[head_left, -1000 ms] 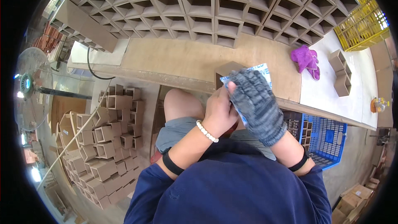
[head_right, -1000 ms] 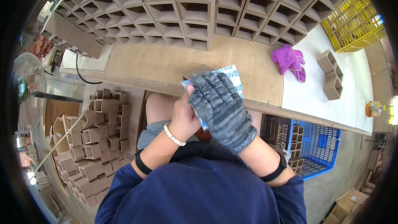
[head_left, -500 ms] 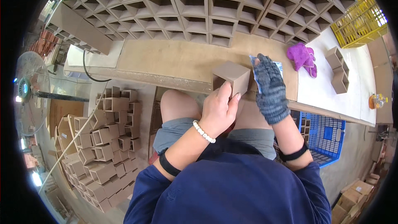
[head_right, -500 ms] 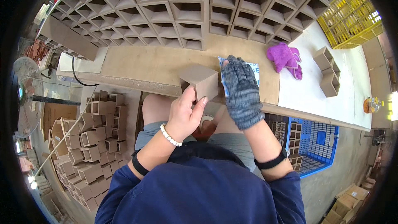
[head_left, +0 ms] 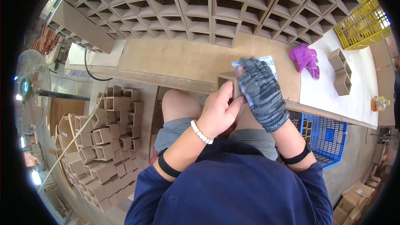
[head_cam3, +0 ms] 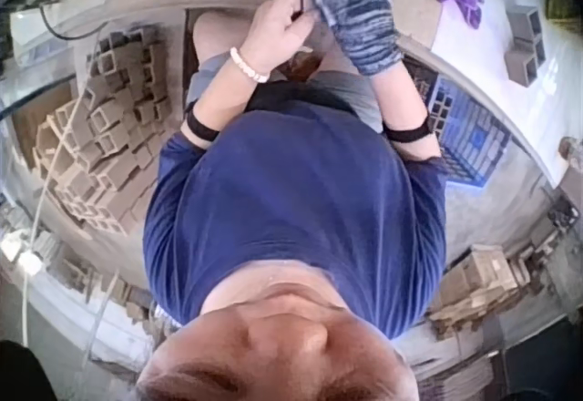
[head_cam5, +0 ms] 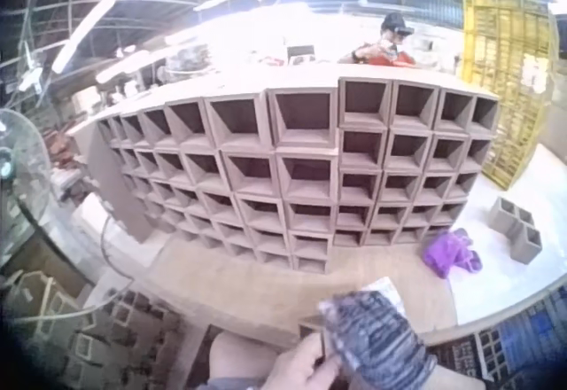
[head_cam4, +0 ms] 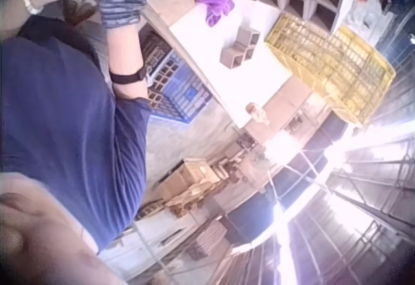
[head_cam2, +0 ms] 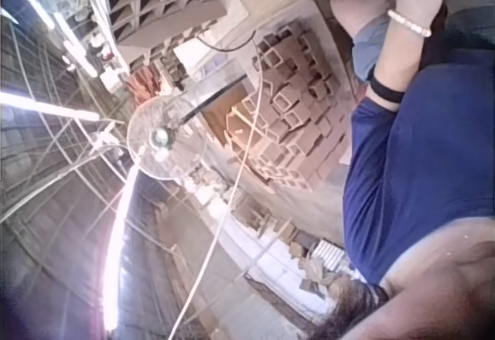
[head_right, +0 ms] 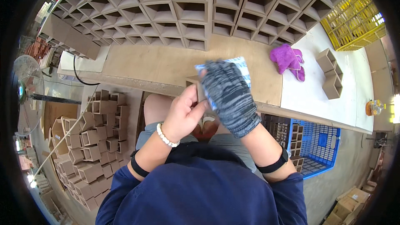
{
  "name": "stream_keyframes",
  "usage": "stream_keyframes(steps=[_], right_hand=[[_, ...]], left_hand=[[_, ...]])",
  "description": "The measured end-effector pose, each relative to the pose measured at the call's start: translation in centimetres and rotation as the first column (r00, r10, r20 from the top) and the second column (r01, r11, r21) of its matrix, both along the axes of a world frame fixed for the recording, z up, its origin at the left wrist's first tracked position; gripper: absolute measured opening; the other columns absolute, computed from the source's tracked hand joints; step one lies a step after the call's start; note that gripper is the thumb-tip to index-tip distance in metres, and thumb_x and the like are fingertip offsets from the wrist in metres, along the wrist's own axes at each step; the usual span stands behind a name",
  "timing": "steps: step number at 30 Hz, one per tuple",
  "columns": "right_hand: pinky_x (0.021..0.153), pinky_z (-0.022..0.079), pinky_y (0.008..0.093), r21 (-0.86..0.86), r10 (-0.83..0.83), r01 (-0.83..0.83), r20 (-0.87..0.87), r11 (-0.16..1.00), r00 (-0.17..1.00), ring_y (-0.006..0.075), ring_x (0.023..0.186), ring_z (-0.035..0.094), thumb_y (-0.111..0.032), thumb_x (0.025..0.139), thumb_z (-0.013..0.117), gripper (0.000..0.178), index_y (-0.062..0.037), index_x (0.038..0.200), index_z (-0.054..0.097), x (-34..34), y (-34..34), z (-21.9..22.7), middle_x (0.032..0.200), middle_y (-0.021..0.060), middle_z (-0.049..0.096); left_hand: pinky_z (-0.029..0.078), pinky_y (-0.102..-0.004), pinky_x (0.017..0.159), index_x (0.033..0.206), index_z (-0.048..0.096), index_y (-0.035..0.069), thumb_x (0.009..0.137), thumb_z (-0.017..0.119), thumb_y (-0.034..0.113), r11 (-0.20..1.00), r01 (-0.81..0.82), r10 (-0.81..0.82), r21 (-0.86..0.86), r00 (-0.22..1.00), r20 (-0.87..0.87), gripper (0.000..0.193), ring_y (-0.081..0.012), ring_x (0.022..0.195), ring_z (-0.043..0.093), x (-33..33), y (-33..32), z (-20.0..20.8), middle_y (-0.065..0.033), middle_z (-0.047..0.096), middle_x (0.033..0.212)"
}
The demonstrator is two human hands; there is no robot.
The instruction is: Sanding small wooden cube-like components by hand with sandpaper.
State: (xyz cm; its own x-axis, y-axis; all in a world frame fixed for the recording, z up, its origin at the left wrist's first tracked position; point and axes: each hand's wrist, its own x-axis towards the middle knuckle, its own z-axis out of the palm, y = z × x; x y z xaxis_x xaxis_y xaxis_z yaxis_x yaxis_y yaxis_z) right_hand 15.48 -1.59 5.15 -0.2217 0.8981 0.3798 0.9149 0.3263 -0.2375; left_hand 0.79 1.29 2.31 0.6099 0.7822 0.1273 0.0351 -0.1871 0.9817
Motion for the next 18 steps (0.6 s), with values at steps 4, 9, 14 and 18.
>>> stream_keyframes(steps=[4,9,14,18], right_hand=[[0.098,0.032,0.0442,0.073,0.010,-0.012,0.030,0.997,0.999,0.0346,0.111,0.047,-0.013,0.074,0.054,0.048,0.0030,0.118,0.046,-0.9,-1.5,0.7,0.118,0.0200,0.050],[0.099,0.031,0.0451,0.067,-0.078,0.078,-0.003,0.995,0.997,0.0338,0.112,0.046,-0.011,0.075,0.051,0.047,0.0013,0.120,0.046,-0.6,-1.1,-0.1,0.121,0.0204,0.047],[0.099,0.031,0.0446,0.082,0.024,-0.028,0.045,0.996,0.999,0.0359,0.113,0.045,-0.012,0.072,0.054,0.053,0.0005,0.123,0.043,-1.4,-1.6,0.7,0.121,0.0206,0.047],[0.098,0.032,0.0456,0.075,-0.084,0.083,0.001,0.994,0.996,0.0339,0.113,0.045,-0.011,0.075,0.051,0.048,0.0004,0.121,0.045,-1.3,-1.4,0.6,0.121,0.0196,0.047]], left_hand=[[0.046,-0.0262,0.059,0.109,0.047,0.000,0.079,0.053,0.001,0.999,-0.011,0.019,0.030,0.967,-0.255,0.030,-0.0173,0.062,0.058,-0.5,-0.4,2.1,-0.0108,0.061,0.074],[0.043,-0.0411,0.050,0.099,0.047,0.004,0.075,0.054,0.002,0.958,-0.099,0.142,0.270,0.980,-0.143,0.026,-0.0347,0.059,0.057,-0.4,-0.5,1.4,-0.0154,0.056,0.064],[0.043,-0.0413,0.049,0.104,0.046,0.003,0.075,0.055,0.003,0.914,-0.142,0.190,0.381,0.977,-0.093,0.031,-0.0350,0.057,0.056,-0.6,-0.5,2.0,-0.0156,0.056,0.065],[0.042,-0.0413,0.049,0.110,0.044,0.001,0.073,0.054,0.002,0.917,-0.113,0.187,0.382,0.969,-0.164,0.038,-0.0341,0.056,0.055,-0.7,-0.6,2.1,-0.0153,0.055,0.063]])
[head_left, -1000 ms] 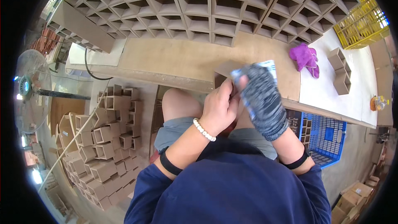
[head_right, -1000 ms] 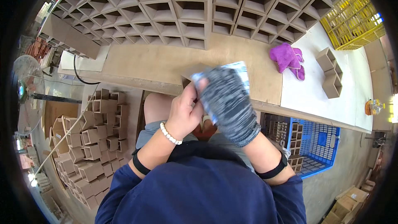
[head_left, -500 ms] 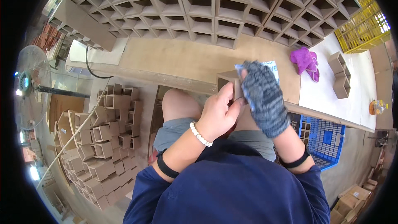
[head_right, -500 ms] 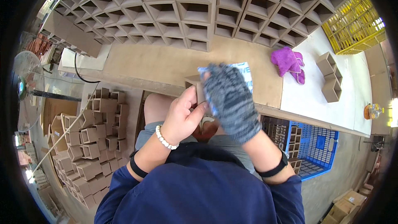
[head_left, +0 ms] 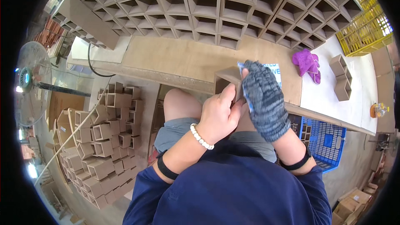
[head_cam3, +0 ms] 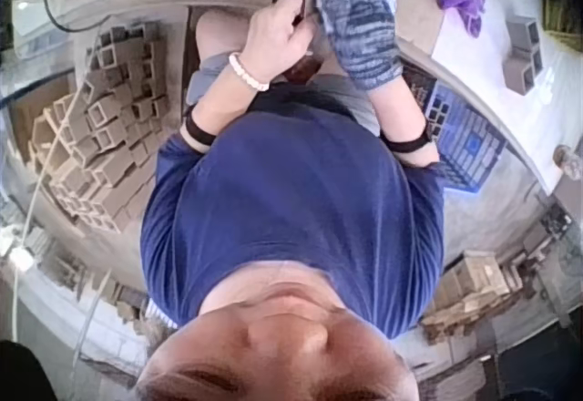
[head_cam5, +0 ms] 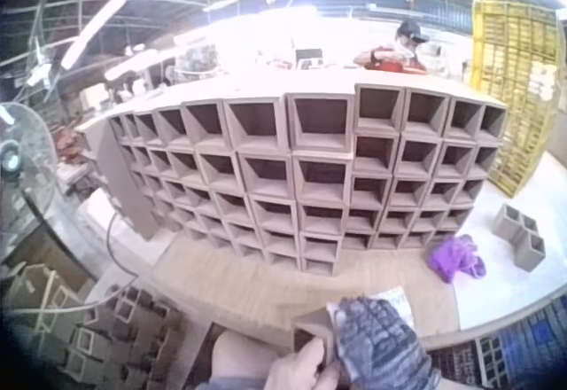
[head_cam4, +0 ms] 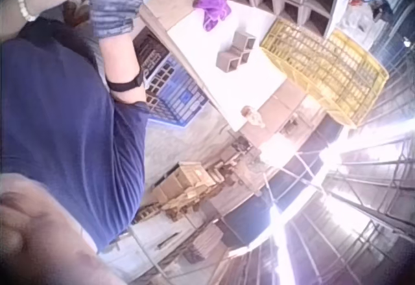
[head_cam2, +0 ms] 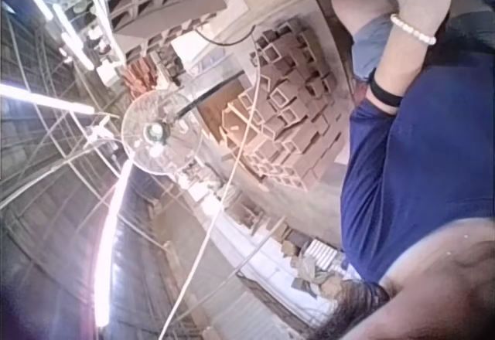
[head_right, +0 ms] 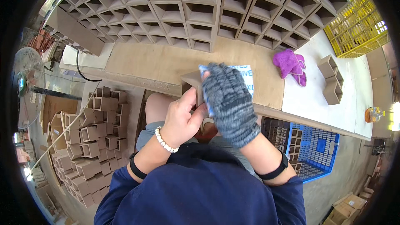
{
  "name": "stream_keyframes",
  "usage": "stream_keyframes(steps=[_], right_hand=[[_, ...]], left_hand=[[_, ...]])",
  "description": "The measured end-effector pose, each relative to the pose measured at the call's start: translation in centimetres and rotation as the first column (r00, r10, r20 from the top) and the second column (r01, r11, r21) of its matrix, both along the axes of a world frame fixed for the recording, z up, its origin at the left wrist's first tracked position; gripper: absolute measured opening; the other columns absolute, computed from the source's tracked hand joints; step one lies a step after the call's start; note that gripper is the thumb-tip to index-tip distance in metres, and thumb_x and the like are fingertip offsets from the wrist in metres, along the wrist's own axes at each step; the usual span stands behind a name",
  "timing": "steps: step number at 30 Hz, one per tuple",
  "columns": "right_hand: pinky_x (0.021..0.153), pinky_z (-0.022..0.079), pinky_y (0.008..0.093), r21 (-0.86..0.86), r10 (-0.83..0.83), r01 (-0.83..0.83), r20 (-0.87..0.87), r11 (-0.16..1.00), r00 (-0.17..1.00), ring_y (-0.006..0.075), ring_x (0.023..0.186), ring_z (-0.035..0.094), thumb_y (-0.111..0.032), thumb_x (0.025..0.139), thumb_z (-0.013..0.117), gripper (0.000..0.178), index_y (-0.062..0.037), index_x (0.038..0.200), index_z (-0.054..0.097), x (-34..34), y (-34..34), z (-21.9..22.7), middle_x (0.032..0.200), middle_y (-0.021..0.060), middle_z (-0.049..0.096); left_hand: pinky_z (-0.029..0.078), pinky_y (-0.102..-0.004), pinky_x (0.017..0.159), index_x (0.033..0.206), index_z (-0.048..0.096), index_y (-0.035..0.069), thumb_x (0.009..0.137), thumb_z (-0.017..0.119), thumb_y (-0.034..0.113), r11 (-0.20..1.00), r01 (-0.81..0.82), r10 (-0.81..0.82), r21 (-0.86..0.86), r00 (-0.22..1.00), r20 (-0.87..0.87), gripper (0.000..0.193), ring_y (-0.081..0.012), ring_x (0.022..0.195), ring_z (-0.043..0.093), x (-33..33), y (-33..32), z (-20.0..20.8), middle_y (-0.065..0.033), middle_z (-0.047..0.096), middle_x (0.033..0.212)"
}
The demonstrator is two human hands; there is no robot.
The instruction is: Sanding small wooden cube-like components by hand with sandpaper.
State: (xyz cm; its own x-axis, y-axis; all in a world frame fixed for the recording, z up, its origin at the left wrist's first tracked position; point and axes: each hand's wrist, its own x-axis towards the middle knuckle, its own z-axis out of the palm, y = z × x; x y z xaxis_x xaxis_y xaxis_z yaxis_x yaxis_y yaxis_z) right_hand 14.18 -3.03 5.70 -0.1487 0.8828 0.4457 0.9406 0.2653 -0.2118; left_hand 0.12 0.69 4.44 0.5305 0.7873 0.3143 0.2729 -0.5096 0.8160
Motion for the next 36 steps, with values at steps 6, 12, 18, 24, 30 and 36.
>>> stream_keyframes(steps=[6,12,18,24,30,36], right_hand=[[0.094,0.037,0.0408,0.052,-0.007,0.007,0.003,0.999,1.000,0.0331,0.105,0.051,-0.001,0.080,0.049,0.040,0.0001,0.120,0.047,0.4,0.5,0.0,0.114,0.0185,0.053],[0.097,0.036,0.0402,0.027,0.137,-0.137,-0.016,0.990,0.990,0.0351,0.110,0.048,0.004,0.076,0.046,0.047,-0.0011,0.122,0.046,0.8,-0.2,0.4,0.117,0.0197,0.051],[0.097,0.036,0.0397,0.104,-0.180,0.178,0.016,0.979,0.984,0.0345,0.112,0.047,0.006,0.074,0.044,0.052,-0.0021,0.125,0.044,4.6,-0.3,-0.3,0.120,0.0187,0.050],[0.095,0.037,0.0394,0.026,0.171,-0.172,0.029,0.985,0.985,0.0325,0.104,0.051,0.001,0.082,0.045,0.036,-0.0006,0.117,0.050,0.0,-0.9,1.5,0.112,0.0166,0.054],[0.098,0.032,0.0414,0.009,-0.006,0.005,0.121,1.000,0.993,0.0308,0.110,0.048,-0.010,0.076,0.052,0.037,-0.0033,0.112,0.053,1.6,-0.5,1.5,0.116,0.0151,0.052],[0.100,0.031,0.0422,-0.033,0.091,-0.088,0.141,0.996,0.986,0.0267,0.113,0.048,-0.016,0.073,0.054,0.034,-0.0081,0.106,0.058,3.1,0.6,0.4,0.117,0.0079,0.055]], left_hand=[[0.042,-0.0423,0.050,0.111,0.045,0.001,0.070,0.052,-0.001,1.000,0.020,-0.018,0.022,0.997,-0.069,0.041,-0.0340,0.055,0.054,-0.3,-0.3,-0.2,-0.0161,0.054,0.062],[0.042,-0.0413,0.049,0.101,0.046,-0.002,0.074,0.056,0.003,0.996,0.039,-0.040,0.086,0.999,0.010,0.029,-0.0346,0.056,0.054,-0.5,0.1,0.4,-0.0159,0.055,0.063],[0.041,-0.0378,0.048,0.091,0.048,-0.001,0.077,0.058,0.008,0.998,0.059,-0.055,-0.037,0.994,0.092,0.019,-0.0330,0.055,0.054,-0.6,-0.1,-0.2,-0.0154,0.053,0.063],[0.044,-0.0312,0.055,0.092,0.049,-0.001,0.078,0.055,0.003,0.964,0.113,-0.045,-0.240,0.961,0.272,0.016,-0.0239,0.060,0.058,0.0,-0.6,-0.6,-0.0127,0.057,0.068],[0.045,-0.0243,0.070,0.096,0.050,-0.002,0.080,0.051,-0.001,0.836,0.257,-0.034,-0.484,0.906,0.421,0.016,-0.0119,0.076,0.058,-0.5,-0.6,-0.2,-0.0072,0.061,0.083],[0.044,-0.0239,0.074,0.099,0.050,-0.003,0.081,0.050,-0.004,0.651,0.412,-0.109,-0.637,0.882,0.459,0.018,-0.0091,0.083,0.056,-1.6,0.4,0.7,-0.0043,0.059,0.090]])
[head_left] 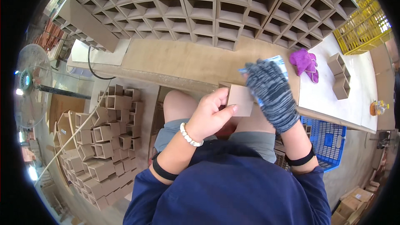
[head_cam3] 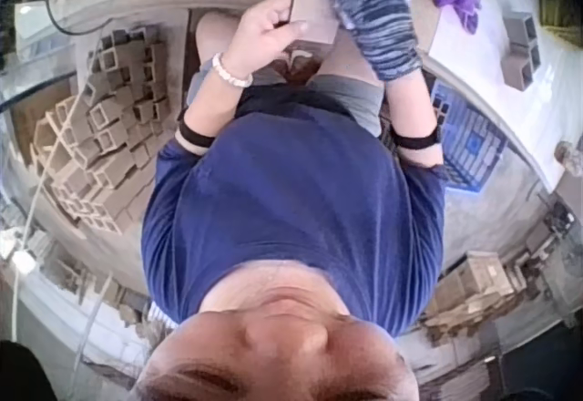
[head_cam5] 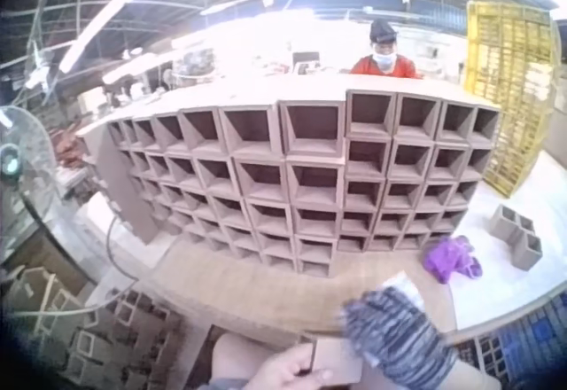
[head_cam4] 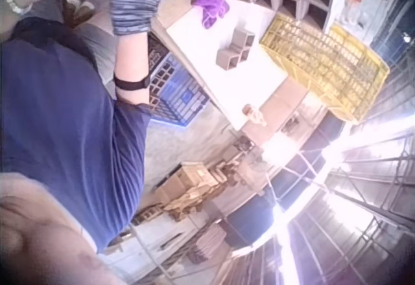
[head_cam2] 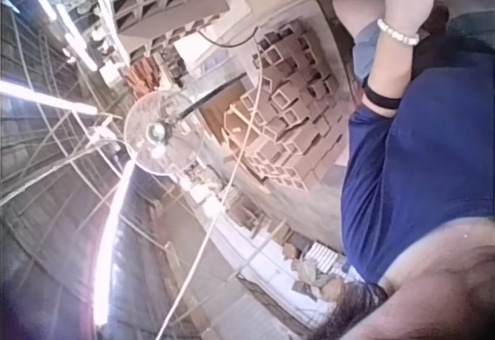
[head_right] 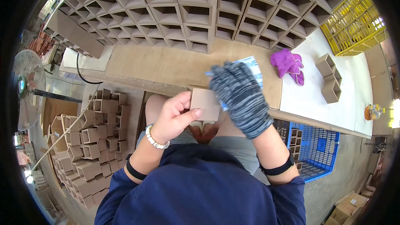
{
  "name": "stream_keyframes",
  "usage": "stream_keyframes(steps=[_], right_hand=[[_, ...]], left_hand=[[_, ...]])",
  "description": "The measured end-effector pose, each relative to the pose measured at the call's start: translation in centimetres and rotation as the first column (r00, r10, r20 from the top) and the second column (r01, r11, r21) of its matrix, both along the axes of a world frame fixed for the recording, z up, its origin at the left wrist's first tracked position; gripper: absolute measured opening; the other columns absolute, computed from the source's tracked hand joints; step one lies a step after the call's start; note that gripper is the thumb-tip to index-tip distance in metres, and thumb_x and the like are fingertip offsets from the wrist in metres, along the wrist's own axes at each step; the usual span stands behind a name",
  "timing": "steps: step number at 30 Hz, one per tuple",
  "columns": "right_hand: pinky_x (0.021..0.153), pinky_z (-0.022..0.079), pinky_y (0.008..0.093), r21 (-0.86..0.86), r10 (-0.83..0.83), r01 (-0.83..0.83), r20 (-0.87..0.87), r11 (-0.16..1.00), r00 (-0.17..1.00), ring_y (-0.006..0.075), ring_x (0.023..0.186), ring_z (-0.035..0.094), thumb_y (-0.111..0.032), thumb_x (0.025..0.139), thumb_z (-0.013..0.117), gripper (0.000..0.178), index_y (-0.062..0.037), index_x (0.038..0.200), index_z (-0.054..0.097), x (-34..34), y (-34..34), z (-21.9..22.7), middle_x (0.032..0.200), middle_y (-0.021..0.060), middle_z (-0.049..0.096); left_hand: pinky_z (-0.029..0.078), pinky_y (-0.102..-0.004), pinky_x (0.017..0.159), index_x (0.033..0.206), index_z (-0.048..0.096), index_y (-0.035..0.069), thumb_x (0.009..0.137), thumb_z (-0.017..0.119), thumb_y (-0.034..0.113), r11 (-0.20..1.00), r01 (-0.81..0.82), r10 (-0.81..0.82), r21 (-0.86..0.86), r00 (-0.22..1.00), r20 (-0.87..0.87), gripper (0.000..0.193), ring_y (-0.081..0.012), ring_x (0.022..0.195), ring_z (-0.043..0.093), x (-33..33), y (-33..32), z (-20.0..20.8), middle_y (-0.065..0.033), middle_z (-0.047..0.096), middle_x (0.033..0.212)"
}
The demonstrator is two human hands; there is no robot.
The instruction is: Sanding small wooden cube-like components by hand with sandpaper.
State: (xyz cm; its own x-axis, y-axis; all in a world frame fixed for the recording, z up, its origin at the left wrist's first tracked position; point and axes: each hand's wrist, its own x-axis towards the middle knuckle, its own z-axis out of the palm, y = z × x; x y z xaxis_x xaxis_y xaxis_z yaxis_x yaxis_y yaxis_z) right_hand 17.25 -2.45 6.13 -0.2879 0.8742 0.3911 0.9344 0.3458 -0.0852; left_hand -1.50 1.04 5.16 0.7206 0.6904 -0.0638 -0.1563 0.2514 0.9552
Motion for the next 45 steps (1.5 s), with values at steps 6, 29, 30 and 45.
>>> stream_keyframes(steps=[6,29,30,45], right_hand=[[0.101,0.028,0.0414,-0.059,0.214,-0.212,0.022,0.975,0.977,0.0258,0.113,0.048,-0.017,0.073,0.054,0.035,-0.0103,0.107,0.058,-1.9,-1.7,2.7,0.119,0.0074,0.052],[0.096,0.035,0.0401,-0.088,-0.240,0.235,-0.059,0.968,0.969,0.0309,0.109,0.048,-0.006,0.078,0.048,0.036,-0.0024,0.113,0.051,0.7,0.7,-3.1,0.116,0.0163,0.052],[0.095,0.037,0.0395,-0.045,-0.399,0.407,0.124,0.912,0.909,0.0299,0.108,0.049,-0.003,0.079,0.047,0.036,-0.0009,0.114,0.052,2.7,0.6,-5.3,0.116,0.0180,0.052],[0.097,0.034,0.0411,0.041,-0.267,0.270,-0.068,0.962,0.961,0.0322,0.111,0.048,-0.001,0.078,0.046,0.044,0.0015,0.122,0.045,1.9,1.3,-5.3,0.118,0.0187,0.051]], left_hand=[[0.043,-0.0238,0.079,0.115,0.046,-0.006,0.082,0.052,-0.002,0.980,0.192,-0.198,-0.052,0.969,-0.146,0.033,-0.0086,0.091,0.054,-1.6,1.2,0.2,-0.0059,0.058,0.101],[0.042,-0.0388,0.056,0.088,0.050,-0.001,0.074,0.057,0.003,0.610,-0.279,0.447,0.742,0.894,-0.032,0.016,-0.0342,0.065,0.052,1.6,-0.2,-4.4,-0.0168,0.053,0.072],[0.042,-0.0388,0.056,0.088,0.050,-0.001,0.074,0.057,0.003,0.612,-0.274,0.439,0.742,0.898,-0.030,0.016,-0.0342,0.065,0.052,1.8,-0.2,-4.4,-0.0168,0.053,0.072],[0.042,-0.0392,0.057,0.090,0.050,-0.002,0.074,0.058,0.003,0.621,-0.260,0.434,0.740,0.900,-0.048,0.018,-0.0345,0.065,0.053,2.4,0.1,-5.2,-0.0169,0.053,0.073]])
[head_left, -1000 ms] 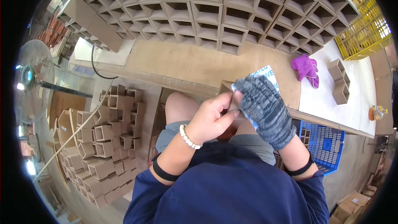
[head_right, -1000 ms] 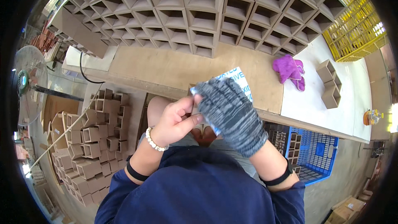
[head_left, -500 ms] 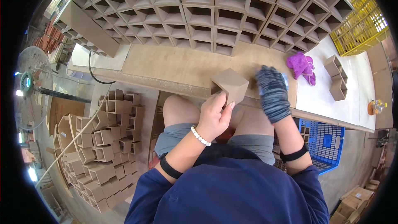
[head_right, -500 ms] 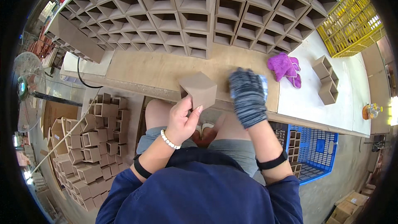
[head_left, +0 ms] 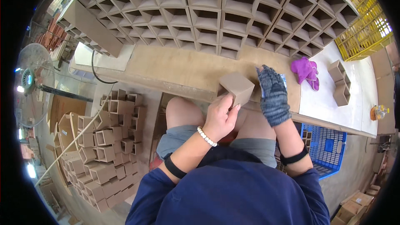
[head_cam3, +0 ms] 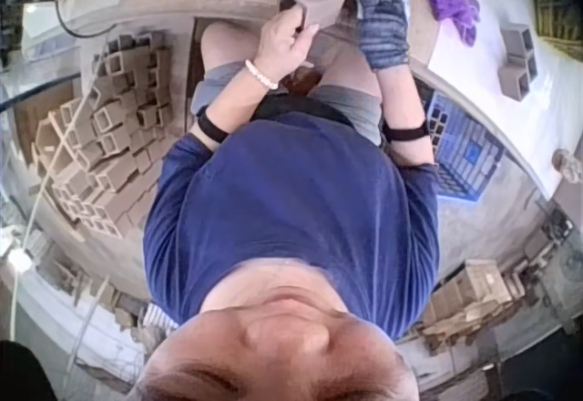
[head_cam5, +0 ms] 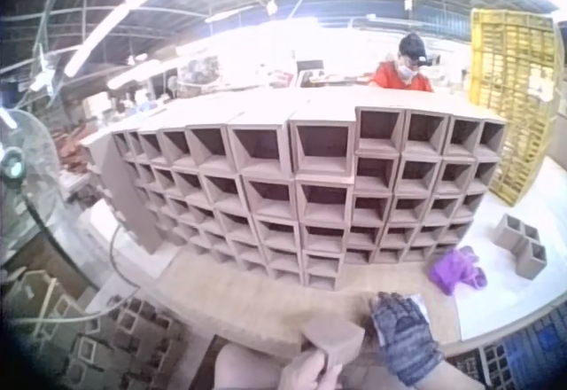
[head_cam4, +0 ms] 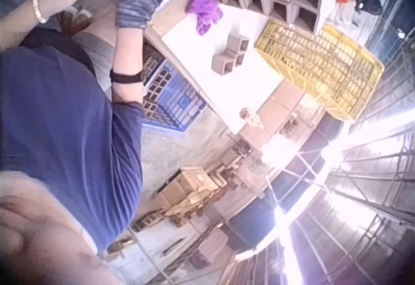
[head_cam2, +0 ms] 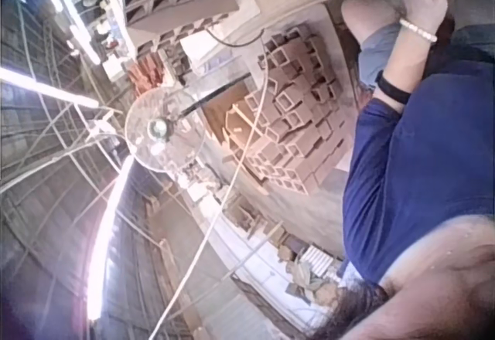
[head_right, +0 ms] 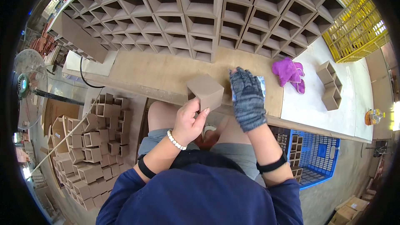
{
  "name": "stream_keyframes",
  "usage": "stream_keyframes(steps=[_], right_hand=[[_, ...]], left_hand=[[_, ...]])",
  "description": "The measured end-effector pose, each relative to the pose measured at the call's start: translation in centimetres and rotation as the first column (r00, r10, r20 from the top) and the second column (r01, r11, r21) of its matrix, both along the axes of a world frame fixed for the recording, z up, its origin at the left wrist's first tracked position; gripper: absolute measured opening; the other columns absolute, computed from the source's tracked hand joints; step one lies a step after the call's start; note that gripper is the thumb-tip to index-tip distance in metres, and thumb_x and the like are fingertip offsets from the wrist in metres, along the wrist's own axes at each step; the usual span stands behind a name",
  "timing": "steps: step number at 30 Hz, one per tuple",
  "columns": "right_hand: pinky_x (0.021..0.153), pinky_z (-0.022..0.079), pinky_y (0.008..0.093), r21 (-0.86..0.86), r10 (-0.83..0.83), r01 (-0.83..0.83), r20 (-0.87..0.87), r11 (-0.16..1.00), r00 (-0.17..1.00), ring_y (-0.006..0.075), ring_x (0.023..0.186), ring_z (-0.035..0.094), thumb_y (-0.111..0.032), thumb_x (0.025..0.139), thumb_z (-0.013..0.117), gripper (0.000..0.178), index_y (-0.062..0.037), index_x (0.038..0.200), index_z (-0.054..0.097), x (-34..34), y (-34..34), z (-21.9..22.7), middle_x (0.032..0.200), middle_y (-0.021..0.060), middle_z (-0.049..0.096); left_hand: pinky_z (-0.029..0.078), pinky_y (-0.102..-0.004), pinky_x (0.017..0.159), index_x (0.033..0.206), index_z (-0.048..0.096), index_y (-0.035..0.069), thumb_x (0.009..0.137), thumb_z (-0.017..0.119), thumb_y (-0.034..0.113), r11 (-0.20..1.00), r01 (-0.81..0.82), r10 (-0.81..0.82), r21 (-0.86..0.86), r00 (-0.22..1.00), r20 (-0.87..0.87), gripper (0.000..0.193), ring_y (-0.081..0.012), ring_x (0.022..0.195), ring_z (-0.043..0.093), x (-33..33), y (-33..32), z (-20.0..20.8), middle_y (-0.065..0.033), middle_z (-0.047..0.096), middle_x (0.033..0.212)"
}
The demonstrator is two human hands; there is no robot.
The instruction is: Sanding small wooden cube-like components by hand with sandpaper.
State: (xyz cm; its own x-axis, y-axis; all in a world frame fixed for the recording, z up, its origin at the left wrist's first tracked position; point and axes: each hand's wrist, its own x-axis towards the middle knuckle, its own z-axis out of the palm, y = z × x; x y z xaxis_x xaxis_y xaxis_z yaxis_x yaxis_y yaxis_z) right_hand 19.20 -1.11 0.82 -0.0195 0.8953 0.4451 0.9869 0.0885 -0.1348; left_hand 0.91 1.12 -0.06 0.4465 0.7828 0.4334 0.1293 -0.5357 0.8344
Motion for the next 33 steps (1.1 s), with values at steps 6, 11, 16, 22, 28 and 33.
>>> stream_keyframes(steps=[6,11,16,22,28,33], right_hand=[[0.096,0.034,0.0412,-0.074,0.194,-0.199,-0.061,0.977,0.979,0.0308,0.107,0.049,-0.012,0.072,0.051,0.039,0.0004,0.109,0.051,-5.2,-1.0,4.4,0.112,0.0170,0.054],[0.098,0.032,0.0406,-0.153,-0.100,0.104,0.032,0.983,0.994,0.0325,0.112,0.047,0.000,0.075,0.047,0.047,-0.0037,0.122,0.046,1.3,-1.1,0.3,0.120,0.0184,0.050],[0.099,0.031,0.0447,-0.019,0.223,-0.225,-0.086,0.974,0.971,0.0324,0.114,0.045,-0.013,0.078,0.046,0.044,-0.0058,0.121,0.047,-5.0,-2.1,3.8,0.118,0.0171,0.051],[0.100,0.031,0.0396,-0.100,-0.040,0.057,0.161,0.993,0.986,0.0325,0.115,0.044,0.001,0.074,0.049,0.050,-0.0059,0.123,0.046,0.4,-0.7,0.7,0.122,0.0155,0.048],[0.103,0.028,0.0376,0.043,-0.054,0.062,-0.175,0.997,0.983,0.0291,0.120,0.041,0.013,0.062,0.044,0.071,-0.0070,0.129,0.040,1.0,-1.4,2.7,0.128,0.0137,0.045],[0.103,0.029,0.0372,0.031,-0.060,0.067,-0.191,0.997,0.980,0.0294,0.119,0.041,0.013,0.061,0.045,0.072,-0.0065,0.130,0.039,0.7,-1.9,3.2,0.128,0.0134,0.045]], left_hand=[[0.041,-0.0388,0.056,0.085,0.050,0.000,0.074,0.058,0.004,0.998,-0.002,0.002,-0.066,1.000,0.008,0.014,-0.0343,0.063,0.051,-0.7,0.0,0.0,-0.0165,0.052,0.071],[0.040,-0.0387,0.054,0.078,0.046,0.001,0.075,0.057,0.005,0.996,0.012,-0.005,-0.093,0.998,0.068,0.013,-0.0347,0.061,0.049,0.1,-0.1,0.2,-0.0161,0.049,0.068],[0.042,-0.0372,0.057,0.083,0.049,0.000,0.074,0.055,0.001,0.996,0.005,0.002,-0.094,0.997,0.080,0.011,-0.0349,0.065,0.052,-0.2,-0.1,0.4,-0.0165,0.052,0.072],[0.039,-0.0263,0.088,0.120,0.038,-0.005,0.082,0.059,0.008,0.829,0.298,-0.145,-0.473,0.932,0.333,0.045,-0.0157,0.102,0.054,-0.8,0.2,1.3,-0.0111,0.059,0.106],[0.039,-0.0254,0.085,0.115,0.045,-0.003,0.091,0.048,0.028,0.586,0.361,0.109,-0.725,0.852,0.512,0.039,-0.0114,0.098,0.052,-1.7,0.7,1.9,-0.0067,0.057,0.106],[0.040,-0.0256,0.086,0.111,0.049,-0.003,0.089,0.048,0.009,0.733,0.316,0.036,-0.602,0.866,0.498,0.025,-0.0131,0.097,0.054,-1.2,0.2,2.8,-0.0081,0.057,0.108]])
